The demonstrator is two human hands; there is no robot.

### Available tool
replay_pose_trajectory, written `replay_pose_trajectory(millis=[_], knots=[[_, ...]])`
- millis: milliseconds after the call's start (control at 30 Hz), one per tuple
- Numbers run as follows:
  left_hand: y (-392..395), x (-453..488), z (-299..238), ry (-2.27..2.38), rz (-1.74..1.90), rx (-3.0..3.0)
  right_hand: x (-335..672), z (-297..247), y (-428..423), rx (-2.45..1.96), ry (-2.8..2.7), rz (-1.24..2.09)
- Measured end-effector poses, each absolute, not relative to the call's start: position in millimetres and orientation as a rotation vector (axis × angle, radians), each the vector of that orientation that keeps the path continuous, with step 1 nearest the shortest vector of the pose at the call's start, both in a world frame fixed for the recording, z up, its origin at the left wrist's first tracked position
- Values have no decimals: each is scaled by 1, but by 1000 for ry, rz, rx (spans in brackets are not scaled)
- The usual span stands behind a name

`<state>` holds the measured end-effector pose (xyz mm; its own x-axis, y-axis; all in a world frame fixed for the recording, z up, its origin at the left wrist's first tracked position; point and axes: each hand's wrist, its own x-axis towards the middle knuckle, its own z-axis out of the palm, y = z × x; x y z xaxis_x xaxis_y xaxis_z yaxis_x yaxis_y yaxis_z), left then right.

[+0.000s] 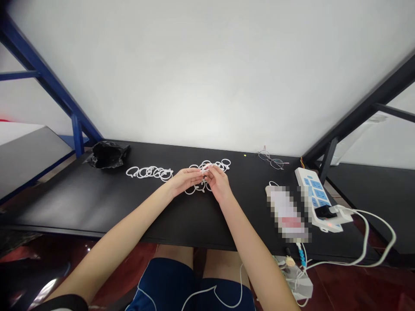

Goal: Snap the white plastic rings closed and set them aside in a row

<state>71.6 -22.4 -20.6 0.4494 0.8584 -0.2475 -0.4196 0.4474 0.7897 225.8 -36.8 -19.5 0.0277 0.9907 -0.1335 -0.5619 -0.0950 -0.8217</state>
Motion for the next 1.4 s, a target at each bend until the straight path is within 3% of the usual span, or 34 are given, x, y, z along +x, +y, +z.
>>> replay_pose_trajectory(millis=[633, 1400], knots=[[-25, 73, -19, 864, 1108, 1087, 219, -12, -45, -989, -856, 1254], [-27, 69, -12, 791, 1088, 1151, 227, -16, -40, -902, -762, 1411]])
